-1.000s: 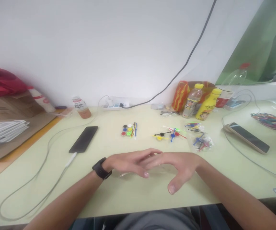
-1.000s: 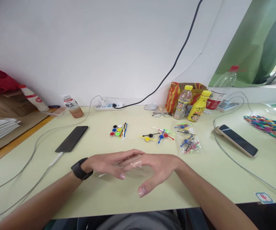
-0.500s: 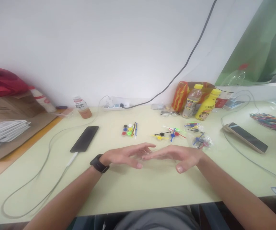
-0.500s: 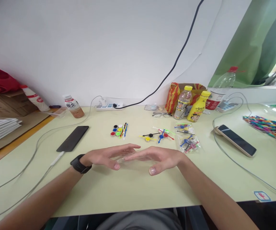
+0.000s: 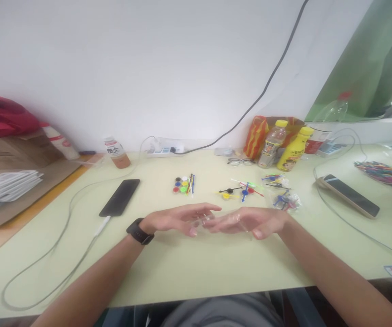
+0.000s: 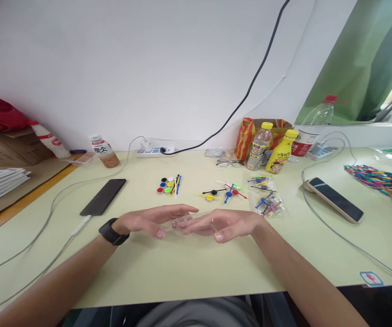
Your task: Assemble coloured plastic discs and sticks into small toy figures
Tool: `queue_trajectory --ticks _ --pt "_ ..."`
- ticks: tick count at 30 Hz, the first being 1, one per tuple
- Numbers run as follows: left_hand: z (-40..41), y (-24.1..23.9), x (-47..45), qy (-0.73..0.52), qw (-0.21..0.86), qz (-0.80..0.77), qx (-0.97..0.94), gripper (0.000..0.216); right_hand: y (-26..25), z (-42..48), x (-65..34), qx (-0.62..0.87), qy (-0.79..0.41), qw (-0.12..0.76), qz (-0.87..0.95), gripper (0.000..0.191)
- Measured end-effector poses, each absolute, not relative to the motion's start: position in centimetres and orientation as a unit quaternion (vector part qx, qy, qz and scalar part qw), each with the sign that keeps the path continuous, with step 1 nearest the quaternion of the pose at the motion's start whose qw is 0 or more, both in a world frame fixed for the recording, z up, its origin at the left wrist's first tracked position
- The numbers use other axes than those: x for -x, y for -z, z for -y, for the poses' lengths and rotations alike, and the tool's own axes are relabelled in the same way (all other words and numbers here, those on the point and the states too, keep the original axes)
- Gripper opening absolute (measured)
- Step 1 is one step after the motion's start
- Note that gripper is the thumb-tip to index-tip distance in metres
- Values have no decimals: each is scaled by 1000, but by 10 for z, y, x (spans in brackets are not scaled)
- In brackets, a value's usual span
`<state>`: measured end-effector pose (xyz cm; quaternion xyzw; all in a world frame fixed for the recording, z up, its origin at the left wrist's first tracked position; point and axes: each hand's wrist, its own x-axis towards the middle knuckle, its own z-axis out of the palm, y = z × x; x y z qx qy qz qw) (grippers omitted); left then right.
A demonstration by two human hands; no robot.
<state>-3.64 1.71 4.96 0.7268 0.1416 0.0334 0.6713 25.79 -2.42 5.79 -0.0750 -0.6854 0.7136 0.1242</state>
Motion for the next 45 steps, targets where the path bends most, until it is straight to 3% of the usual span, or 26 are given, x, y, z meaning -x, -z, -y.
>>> queue_trajectory --ticks 7,13,22,36,45 --pt "-15 -54 33 -21 666 -148 -731 76 -43 28 -244 89 -725 132 670 92" --pt "-11 -54 29 -26 634 -162 -756 79 -42 28 -245 79 -647 114 750 83" --pt "-9 -58 32 -29 576 -193 -794 82 -54 28 -256 125 -582 116 795 85" --pt "-10 -62 32 -32 570 -212 -793 74 -58 27 -258 141 -557 113 811 93" --pt "-17 -62 40 -43 534 -236 -811 77 -65 29 -272 219 -478 126 841 79"
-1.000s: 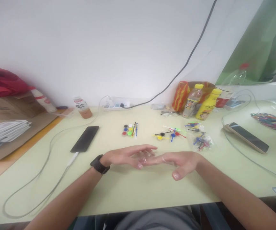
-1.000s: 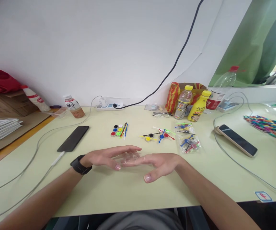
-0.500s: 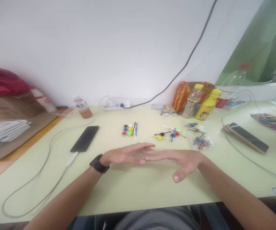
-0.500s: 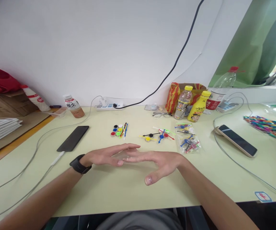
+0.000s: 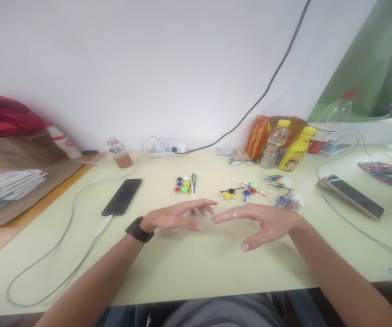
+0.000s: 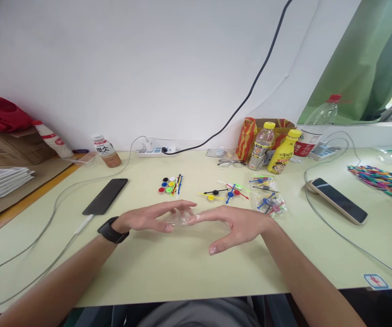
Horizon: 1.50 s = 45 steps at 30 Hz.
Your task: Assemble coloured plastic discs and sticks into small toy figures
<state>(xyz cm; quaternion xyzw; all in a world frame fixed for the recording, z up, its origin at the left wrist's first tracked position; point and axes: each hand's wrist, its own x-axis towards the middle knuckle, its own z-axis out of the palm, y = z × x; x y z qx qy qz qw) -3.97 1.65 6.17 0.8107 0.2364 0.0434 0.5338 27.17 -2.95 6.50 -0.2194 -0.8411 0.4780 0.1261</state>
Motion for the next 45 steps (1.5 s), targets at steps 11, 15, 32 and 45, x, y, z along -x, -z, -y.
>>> queue_trajectory --ticks 11,15,32,45 --pt "-31 -63 55 -67 509 -256 -819 71 -67 17 -293 344 -418 339 769 24" --pt "-31 -66 56 -56 543 -220 -809 75 -64 16 -287 343 -407 401 745 16" --pt "-12 -54 34 -75 470 -260 -840 98 -60 24 -272 246 -409 399 783 11" --pt "-18 -51 40 -99 459 -273 -840 87 -3 -13 -264 466 -109 282 831 20"
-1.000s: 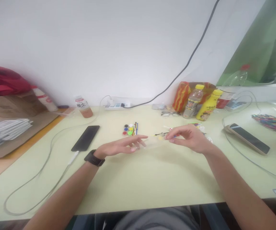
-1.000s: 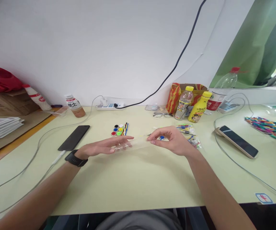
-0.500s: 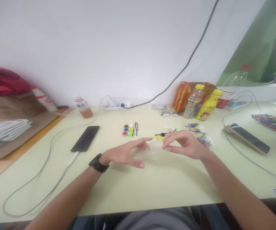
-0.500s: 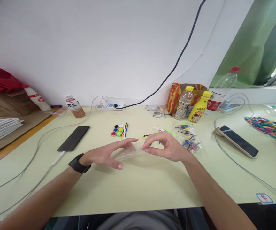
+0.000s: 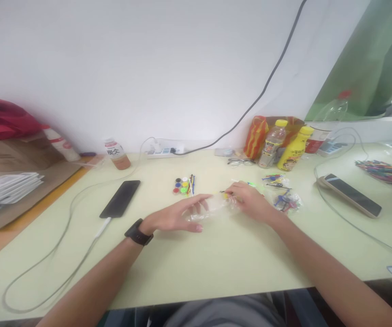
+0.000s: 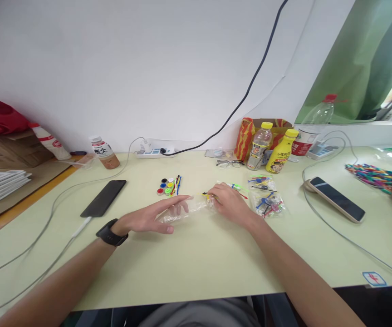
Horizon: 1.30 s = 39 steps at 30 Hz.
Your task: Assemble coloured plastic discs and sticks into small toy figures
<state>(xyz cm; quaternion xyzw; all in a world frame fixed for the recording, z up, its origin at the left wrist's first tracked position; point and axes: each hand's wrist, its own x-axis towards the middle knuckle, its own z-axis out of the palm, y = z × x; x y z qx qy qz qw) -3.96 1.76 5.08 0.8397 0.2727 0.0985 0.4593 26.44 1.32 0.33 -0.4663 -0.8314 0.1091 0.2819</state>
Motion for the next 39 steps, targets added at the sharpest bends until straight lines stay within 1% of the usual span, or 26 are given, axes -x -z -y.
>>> queue_trajectory --ticks 3,5,8,12,15,16,19,21,24,26,29,32,35,39 --pt "-19 -49 41 -104 463 -272 -837 84 2 -12 -262 454 -83 244 853 22" --pt "-20 -46 42 -107 467 -265 -837 84 4 -11 -260 459 -77 237 853 19" --pt "-21 -44 42 -105 473 -263 -834 85 6 -10 -257 464 -81 235 850 13" --pt "-20 -44 41 -100 469 -281 -831 84 6 -10 -257 472 -105 236 843 12" --pt "-20 -45 41 -96 470 -284 -830 83 4 -12 -262 487 -138 257 823 11" --pt "-20 -46 41 -93 472 -284 -829 83 2 -13 -264 492 -151 273 812 11" --pt "-19 -47 41 -86 479 -281 -827 83 -4 -17 -272 499 -181 346 773 26" --pt "-19 -48 41 -86 484 -278 -825 83 -11 -18 -277 499 -196 400 743 31" --pt "-19 -47 40 -87 488 -283 -821 84 -24 -19 -284 492 -235 498 675 23" --pt "-20 -47 40 -87 485 -293 -819 85 -31 -19 -287 481 -272 559 619 21" --pt "-19 -47 38 -87 480 -304 -818 86 -38 -16 -290 460 -322 604 566 23" --pt "-19 -46 38 -94 479 -305 -818 86 -40 -12 -287 440 -370 598 559 26" --pt "-19 -44 37 -98 481 -309 -814 87 -41 -6 -278 445 -412 564 560 30" --pt "-18 -43 37 -104 474 -314 -816 88 -45 2 -267 459 -404 529 589 32"
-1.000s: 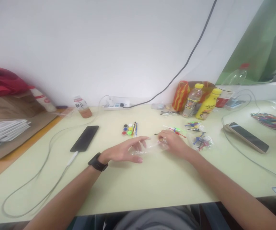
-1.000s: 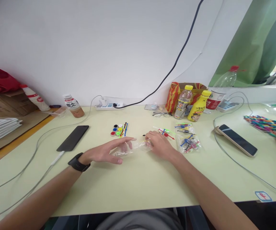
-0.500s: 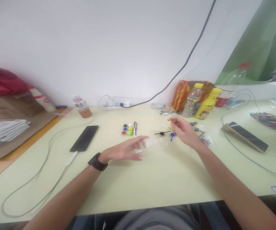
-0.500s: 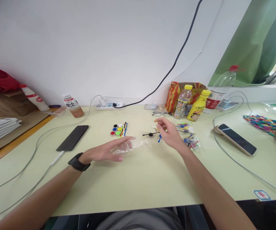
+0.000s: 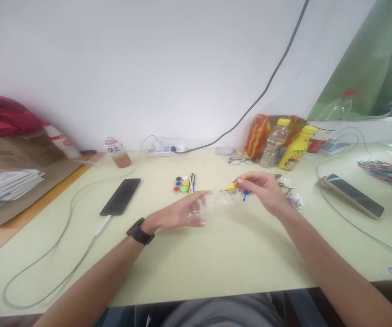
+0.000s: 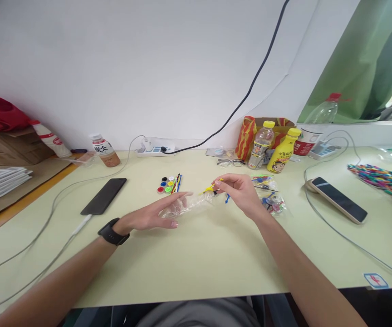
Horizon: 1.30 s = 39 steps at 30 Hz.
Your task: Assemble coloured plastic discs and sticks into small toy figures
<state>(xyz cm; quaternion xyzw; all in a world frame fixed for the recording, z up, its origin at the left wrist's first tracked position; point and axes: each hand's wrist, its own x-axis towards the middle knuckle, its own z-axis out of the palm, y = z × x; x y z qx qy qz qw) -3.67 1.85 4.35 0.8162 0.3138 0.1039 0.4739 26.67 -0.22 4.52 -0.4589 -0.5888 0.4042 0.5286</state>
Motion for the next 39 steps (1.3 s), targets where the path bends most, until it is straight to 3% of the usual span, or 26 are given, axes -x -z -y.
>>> queue_trajectory --ticks 8,13,21,26,30,39 --pt "-18 -41 34 -119 468 -303 -822 84 -45 -1 -279 413 -393 605 556 23" --pt "-16 -43 33 -113 472 -305 -820 84 -42 0 -274 438 -404 540 595 28" --pt "-13 -48 29 -115 503 -290 -806 82 -35 -1 -265 433 -313 444 719 31" --pt "-10 -48 29 -102 526 -270 -800 85 -37 2 -263 432 -339 420 722 28" --pt "-10 -43 27 -114 578 -247 -769 70 -40 4 -261 436 -367 417 709 27" --pt "-6 -31 13 -165 679 -327 -636 63 -35 2 -257 414 -358 398 736 24"
